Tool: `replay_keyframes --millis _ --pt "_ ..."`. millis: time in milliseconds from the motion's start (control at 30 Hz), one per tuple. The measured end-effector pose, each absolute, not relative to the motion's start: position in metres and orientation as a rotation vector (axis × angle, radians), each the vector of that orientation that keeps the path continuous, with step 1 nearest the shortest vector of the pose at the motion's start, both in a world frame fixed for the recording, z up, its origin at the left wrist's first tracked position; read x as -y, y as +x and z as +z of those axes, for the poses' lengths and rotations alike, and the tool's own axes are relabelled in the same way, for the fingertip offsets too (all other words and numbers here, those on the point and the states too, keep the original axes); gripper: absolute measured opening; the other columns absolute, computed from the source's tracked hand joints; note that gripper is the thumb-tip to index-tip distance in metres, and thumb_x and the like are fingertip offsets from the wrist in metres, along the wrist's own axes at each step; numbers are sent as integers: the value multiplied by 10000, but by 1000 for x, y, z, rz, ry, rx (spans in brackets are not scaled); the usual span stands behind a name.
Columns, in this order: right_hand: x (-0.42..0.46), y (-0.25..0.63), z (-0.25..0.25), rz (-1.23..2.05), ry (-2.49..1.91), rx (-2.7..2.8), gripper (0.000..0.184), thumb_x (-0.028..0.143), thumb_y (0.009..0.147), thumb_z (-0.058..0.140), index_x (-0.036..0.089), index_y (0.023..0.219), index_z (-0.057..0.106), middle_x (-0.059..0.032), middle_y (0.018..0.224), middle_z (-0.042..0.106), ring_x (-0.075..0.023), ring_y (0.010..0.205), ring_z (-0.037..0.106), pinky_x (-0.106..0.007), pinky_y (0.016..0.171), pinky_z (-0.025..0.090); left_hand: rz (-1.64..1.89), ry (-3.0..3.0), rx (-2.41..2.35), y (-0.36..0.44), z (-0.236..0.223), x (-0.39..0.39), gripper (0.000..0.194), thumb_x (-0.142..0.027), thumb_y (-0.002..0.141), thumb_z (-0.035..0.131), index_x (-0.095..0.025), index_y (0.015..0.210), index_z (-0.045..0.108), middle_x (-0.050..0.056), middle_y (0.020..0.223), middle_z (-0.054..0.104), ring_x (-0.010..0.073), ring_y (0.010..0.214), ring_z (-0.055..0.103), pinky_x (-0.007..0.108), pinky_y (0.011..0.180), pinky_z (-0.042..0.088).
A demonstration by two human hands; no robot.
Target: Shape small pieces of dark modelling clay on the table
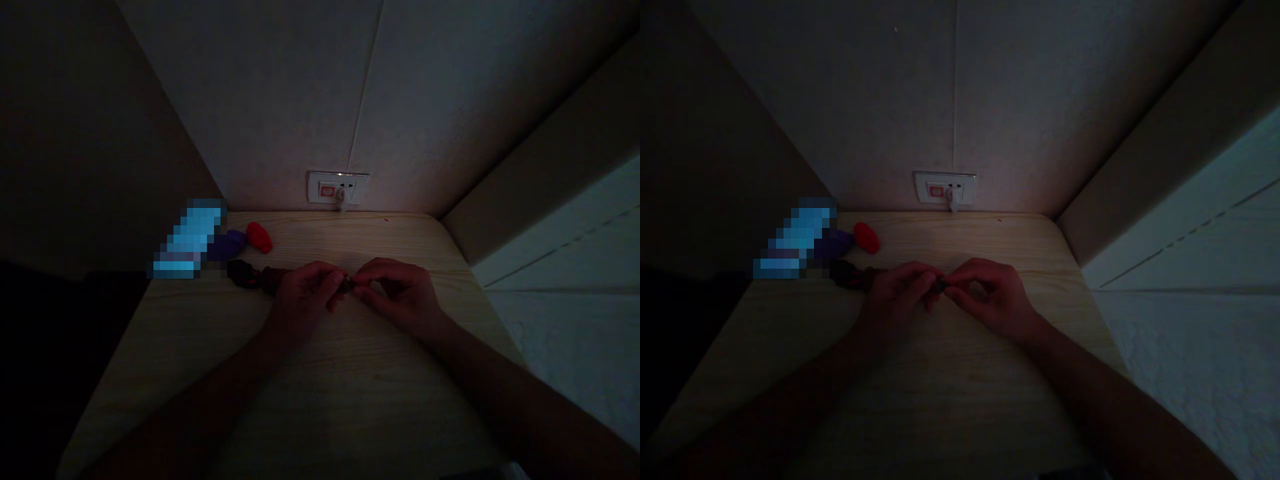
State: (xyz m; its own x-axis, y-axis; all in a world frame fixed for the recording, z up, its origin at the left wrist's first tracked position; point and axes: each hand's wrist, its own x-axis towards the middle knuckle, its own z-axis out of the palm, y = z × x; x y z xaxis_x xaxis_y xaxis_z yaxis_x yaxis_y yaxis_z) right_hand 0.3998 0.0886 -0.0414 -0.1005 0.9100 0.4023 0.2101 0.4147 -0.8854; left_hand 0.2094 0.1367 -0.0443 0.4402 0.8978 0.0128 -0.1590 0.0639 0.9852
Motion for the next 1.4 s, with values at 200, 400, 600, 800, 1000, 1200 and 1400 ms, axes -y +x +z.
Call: replay_keyframes --millis 200,400,600,800,1000,1200,1400 --pt "-87 398 -43 805 -1040 1567 119 238 860 817 234 973 780 -47 877 746 -177 801 701 -314 709 591 917 1244 -778 210 -44 -137 268 -434 840 750 -171 796 732 -1 632 665 108 522 563 228 489 465" --pt "-86 398 -42 785 -996 1596 181 197 875 797 248 1048 782 -48 900 741 -170 794 691 -317 715 586 893 1253 -777 209 -44 -137 277 -437 857 737 -167 794 738 4 622 666 110 520 558 231 494 456" --pt "-88 397 -42 786 -1015 1569 136 210 863 809 239 995 793 -55 891 757 -179 801 712 -319 709 585 894 1161 -652 204 -52 -139 214 -295 856 681 -168 998 780 20 708 696 145 637 615 265 589 491" --pt "-88 397 -43 812 -1067 1471 135 224 841 833 232 967 789 -38 861 769 -166 775 718 -291 705 596 863 1170 -673 206 -47 -138 239 -223 727 763 -157 956 746 2 714 688 125 599 592 259 580 481" --pt "-88 397 -42 737 -1058 1533 113 172 835 824 224 927 786 -26 832 757 -151 739 705 -268 676 582 867 1201 -681 207 -48 -138 236 -282 771 761 -137 957 742 6 691 695 121 581 591 258 575 476" --pt "-87 399 -42 634 -1070 1623 166 124 835 809 222 963 771 -38 860 748 -168 769 707 -291 696 574 861 1186 -687 207 -49 -139 229 -302 784 754 -133 938 742 4 663 691 122 569 586 256 566 475" --pt "-85 399 -44 609 -1034 1648 233 95 813 816 236 988 756 -25 874 739 -159 762 698 -284 697 576 861 1199 -682 207 -48 -138 192 -308 795 749 -143 893 747 -1 643 681 126 575 587 253 565 479"
